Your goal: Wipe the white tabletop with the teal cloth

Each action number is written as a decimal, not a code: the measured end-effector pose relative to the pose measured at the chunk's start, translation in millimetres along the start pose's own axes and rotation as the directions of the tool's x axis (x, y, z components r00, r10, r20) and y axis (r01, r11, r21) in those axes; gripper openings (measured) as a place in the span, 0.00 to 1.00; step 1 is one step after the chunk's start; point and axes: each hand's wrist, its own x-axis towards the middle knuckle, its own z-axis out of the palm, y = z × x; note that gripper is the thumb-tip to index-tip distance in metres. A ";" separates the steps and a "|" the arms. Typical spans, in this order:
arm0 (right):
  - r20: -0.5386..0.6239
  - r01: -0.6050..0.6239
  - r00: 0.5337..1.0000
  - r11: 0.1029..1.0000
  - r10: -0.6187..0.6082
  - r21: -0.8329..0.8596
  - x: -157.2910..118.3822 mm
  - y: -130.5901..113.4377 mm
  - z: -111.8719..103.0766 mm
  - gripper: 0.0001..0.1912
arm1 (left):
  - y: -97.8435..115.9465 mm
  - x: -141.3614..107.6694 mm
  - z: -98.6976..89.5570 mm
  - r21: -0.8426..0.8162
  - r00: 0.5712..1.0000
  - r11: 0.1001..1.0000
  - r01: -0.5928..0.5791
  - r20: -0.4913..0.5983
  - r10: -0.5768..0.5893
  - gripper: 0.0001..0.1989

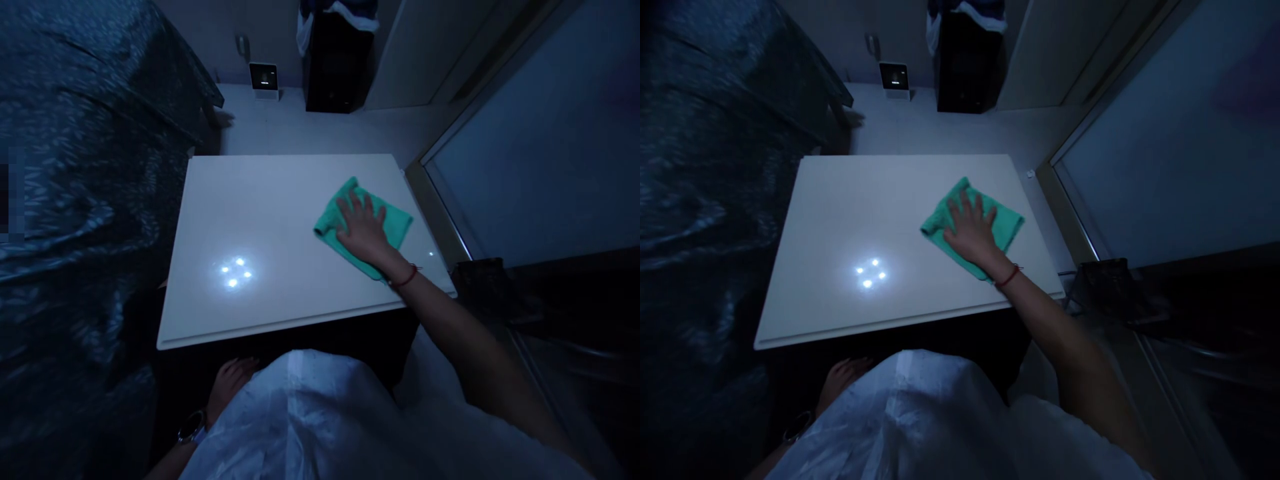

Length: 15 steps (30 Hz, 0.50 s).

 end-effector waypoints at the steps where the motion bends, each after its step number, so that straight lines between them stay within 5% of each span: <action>1: 0.019 0.084 0.996 0.996 -0.084 0.009 3.9 -19.1 0.3 0.40 | 1.0 0.5 -0.9 0.011 1.000 1.000 -0.010 -0.013 0.010 0.32; 5: 0.066 0.411 0.907 0.909 -0.415 0.068 18.7 -103.2 2.4 0.40 | 4.6 4.4 -7.4 0.041 0.997 0.998 -0.054 -0.053 0.056 0.33; 11: 0.042 0.780 0.619 0.620 -0.784 0.082 21.2 -223.7 15.3 0.38 | 8.6 5.4 -14.6 0.048 0.997 0.997 -0.067 -0.041 0.069 0.31; 15: 0.104 0.885 0.463 0.466 -0.880 0.002 7.0 -260.4 22.2 0.33 | 9.8 3.5 -16.6 0.063 0.999 0.997 -0.053 -0.005 0.053 0.32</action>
